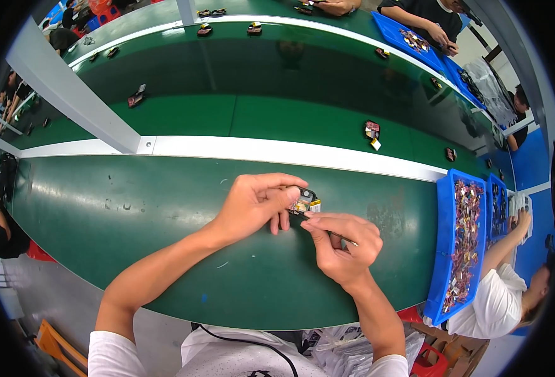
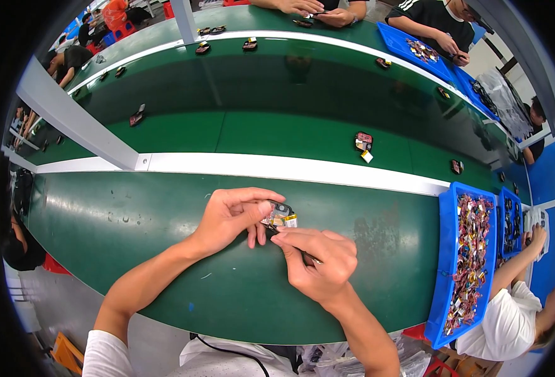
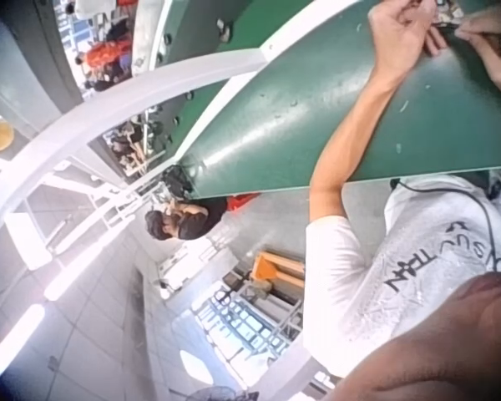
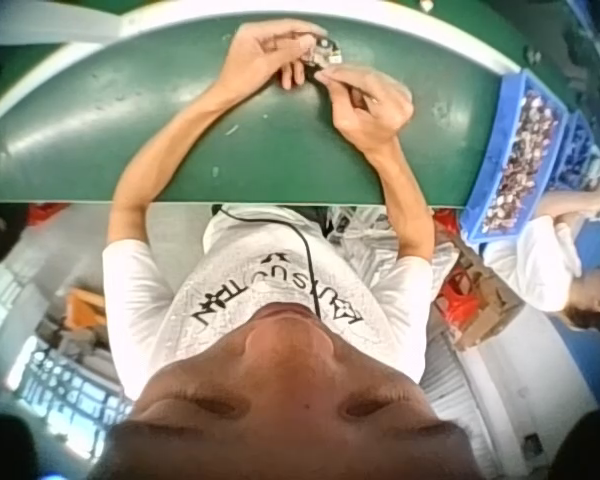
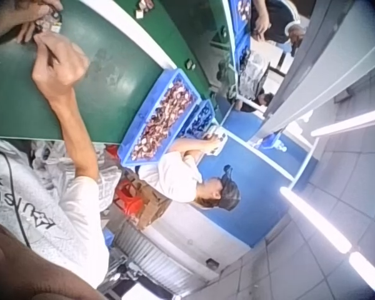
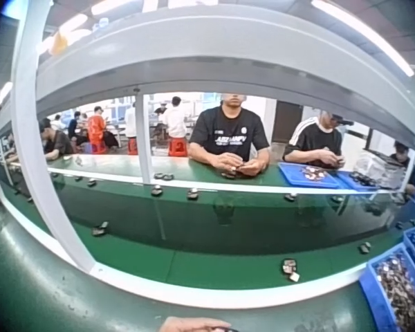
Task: Manually assemble small electronic components at a conveyor belt using tweezers.
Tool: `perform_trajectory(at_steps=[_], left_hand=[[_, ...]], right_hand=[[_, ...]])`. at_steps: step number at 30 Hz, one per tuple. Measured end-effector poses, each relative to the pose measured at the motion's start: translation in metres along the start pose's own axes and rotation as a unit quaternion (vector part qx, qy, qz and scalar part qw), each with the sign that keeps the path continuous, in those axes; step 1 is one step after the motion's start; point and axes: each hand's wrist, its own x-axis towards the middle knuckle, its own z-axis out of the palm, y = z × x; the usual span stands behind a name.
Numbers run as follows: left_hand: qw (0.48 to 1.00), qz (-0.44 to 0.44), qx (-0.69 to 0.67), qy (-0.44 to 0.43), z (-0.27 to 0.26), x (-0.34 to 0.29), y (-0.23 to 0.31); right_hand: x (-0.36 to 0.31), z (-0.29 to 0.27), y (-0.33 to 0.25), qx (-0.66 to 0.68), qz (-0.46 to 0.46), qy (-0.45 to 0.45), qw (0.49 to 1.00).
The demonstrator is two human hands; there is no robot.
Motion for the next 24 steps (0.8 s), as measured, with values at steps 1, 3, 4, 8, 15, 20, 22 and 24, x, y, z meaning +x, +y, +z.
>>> perform_trajectory(at_steps=[1,3,4,8,15,20,22,24], left_hand=[[0.999,0.025,0.017,-0.011,0.001,-0.001,-0.001],[0.998,0.050,0.034,-0.024,0.003,-0.003,-0.001],[0.998,0.045,0.046,-0.018,0.003,-0.003,0.000],[0.996,0.046,0.072,0.010,0.006,-0.005,-0.001],[0.997,0.034,0.063,0.024,0.003,-0.004,-0.006],[0.996,0.038,0.067,0.054,0.008,-0.002,-0.008],[0.994,0.033,0.084,0.060,0.010,-0.002,-0.006],[0.992,0.031,0.103,0.062,0.014,0.002,-0.002]], right_hand=[[0.000,0.000,-0.001,-0.013,-0.002,-0.002,1.000],[-0.001,0.000,0.000,-0.027,-0.003,-0.002,1.000],[-0.002,0.000,0.001,-0.029,-0.015,0.004,0.999],[-0.005,0.003,0.007,-0.039,-0.042,0.010,0.998],[-0.006,0.004,0.005,-0.087,-0.070,-0.027,0.993],[-0.006,0.006,0.005,-0.097,-0.098,-0.022,0.990],[-0.007,0.007,0.006,-0.095,-0.098,-0.018,0.990],[-0.007,0.007,0.009,-0.098,-0.099,-0.011,0.990]])
